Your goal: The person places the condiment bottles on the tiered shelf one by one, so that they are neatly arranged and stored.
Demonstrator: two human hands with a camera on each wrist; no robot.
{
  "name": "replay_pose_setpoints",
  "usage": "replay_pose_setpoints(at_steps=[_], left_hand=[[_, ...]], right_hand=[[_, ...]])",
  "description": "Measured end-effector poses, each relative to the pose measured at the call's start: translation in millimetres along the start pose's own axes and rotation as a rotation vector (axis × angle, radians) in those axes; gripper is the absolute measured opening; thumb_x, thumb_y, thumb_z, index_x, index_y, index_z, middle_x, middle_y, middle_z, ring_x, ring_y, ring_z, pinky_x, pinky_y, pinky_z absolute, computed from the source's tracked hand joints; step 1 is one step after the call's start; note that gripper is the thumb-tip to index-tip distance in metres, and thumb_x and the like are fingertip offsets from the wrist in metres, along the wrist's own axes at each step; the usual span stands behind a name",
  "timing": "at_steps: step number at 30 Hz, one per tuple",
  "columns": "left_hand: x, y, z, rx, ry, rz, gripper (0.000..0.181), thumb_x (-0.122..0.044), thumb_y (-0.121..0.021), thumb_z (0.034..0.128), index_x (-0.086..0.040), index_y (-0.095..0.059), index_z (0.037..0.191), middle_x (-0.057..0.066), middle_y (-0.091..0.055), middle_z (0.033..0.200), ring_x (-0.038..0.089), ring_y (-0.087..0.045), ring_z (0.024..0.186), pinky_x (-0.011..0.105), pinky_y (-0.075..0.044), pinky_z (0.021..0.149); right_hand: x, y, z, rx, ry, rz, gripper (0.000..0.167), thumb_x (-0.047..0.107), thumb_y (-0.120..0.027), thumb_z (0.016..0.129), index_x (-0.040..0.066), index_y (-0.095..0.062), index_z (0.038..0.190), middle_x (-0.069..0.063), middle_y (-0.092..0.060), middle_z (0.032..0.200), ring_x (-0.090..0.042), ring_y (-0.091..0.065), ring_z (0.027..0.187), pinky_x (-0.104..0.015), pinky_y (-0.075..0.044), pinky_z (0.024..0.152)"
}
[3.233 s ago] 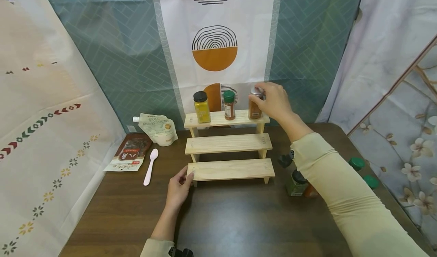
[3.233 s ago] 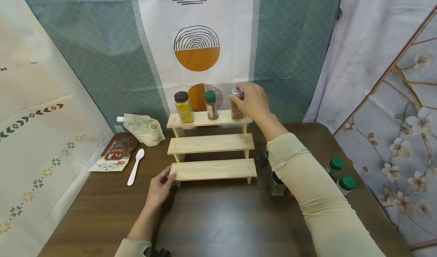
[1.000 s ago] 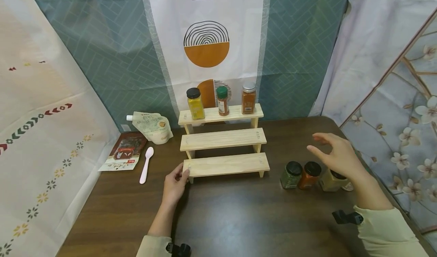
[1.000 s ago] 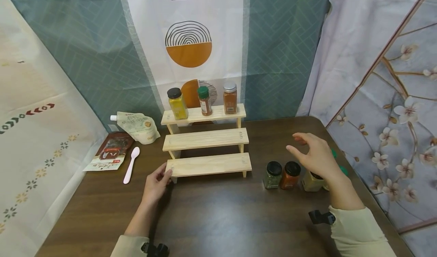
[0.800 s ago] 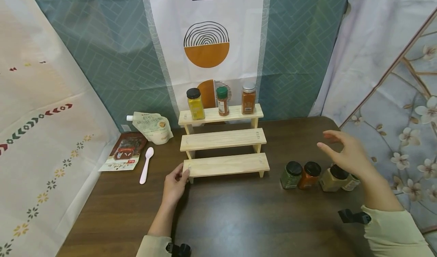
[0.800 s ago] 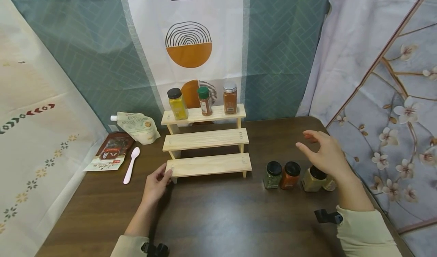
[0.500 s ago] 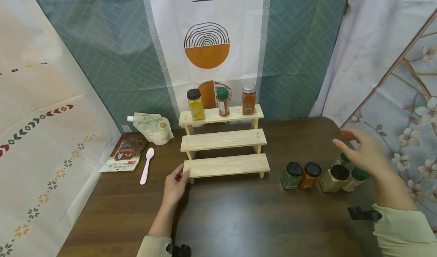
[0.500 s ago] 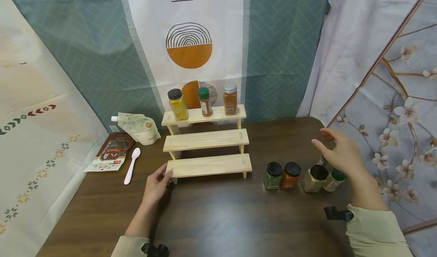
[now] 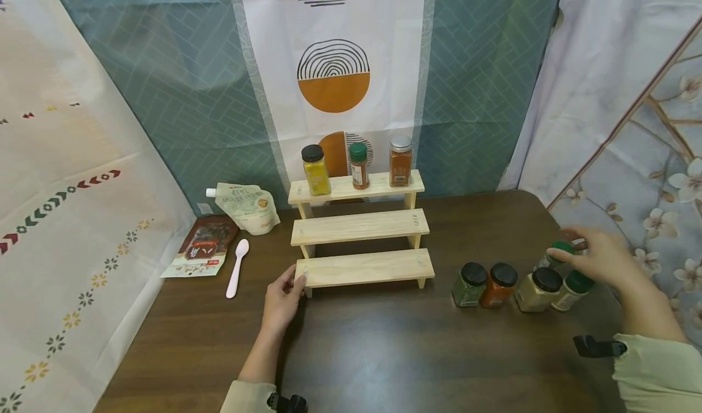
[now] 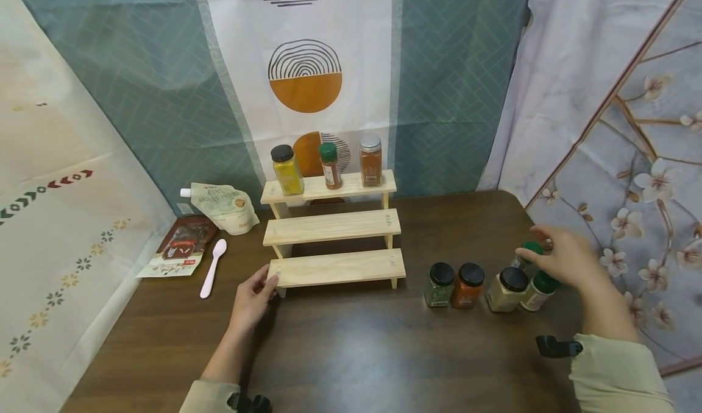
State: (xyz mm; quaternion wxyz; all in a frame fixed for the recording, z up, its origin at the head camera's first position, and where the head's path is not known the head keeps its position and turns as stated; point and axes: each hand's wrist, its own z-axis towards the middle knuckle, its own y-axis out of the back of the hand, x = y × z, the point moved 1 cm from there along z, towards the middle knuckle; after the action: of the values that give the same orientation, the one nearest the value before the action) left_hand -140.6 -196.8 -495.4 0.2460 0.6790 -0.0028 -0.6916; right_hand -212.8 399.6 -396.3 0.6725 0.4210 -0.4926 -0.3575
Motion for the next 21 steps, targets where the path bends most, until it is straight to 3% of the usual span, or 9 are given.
replay_pose_setpoints(at_steps=[6, 12, 21], left_hand=[[-0.6, 0.4, 0.0, -0.003, 0.002, 0.01, 0.041, -0.012, -0.066, 0.0995, 0.005, -0.06, 0.136, 0.013, -0.063, 0.086, 0.017, -0.062, 0.072, 0.02, -0.05, 0.062], [-1.0, -0.3, -0.5, 0.0, 0.013, 0.003, 0.041, -0.01, -0.066, 0.0994, 0.005, -0.059, 0.137, 0.014, -0.063, 0.086, 0.017, -0.061, 0.072, 0.02, -0.05, 0.063], [-2.9, 0.0, -0.5, 0.0, 0.012, -0.005, 0.041, -0.011, -0.066, 0.0996, 0.004, -0.059, 0.138, 0.016, -0.065, 0.088, 0.019, -0.062, 0.074, 0.02, -0.049, 0.063]], right_hand=[[-6, -6, 0.9, 0.039, 0.009, 0.001, 0.056, 0.031, -0.078, 0.09, -0.009, -0.06, 0.125, -0.036, -0.064, 0.113, -0.049, -0.067, 0.088, -0.06, -0.052, 0.071], [-8, -7, 2.7, 0.071, -0.008, 0.008, 0.057, 0.032, -0.079, 0.09, -0.011, -0.061, 0.123, -0.031, -0.069, 0.094, -0.045, -0.067, 0.081, -0.055, -0.053, 0.064], [14, -1, 14.6, -0.148, 0.047, 0.045, 0.047, 0.028, -0.08, 0.089, -0.006, -0.066, 0.118, -0.02, -0.071, 0.083, -0.042, -0.067, 0.075, -0.036, -0.045, 0.053]])
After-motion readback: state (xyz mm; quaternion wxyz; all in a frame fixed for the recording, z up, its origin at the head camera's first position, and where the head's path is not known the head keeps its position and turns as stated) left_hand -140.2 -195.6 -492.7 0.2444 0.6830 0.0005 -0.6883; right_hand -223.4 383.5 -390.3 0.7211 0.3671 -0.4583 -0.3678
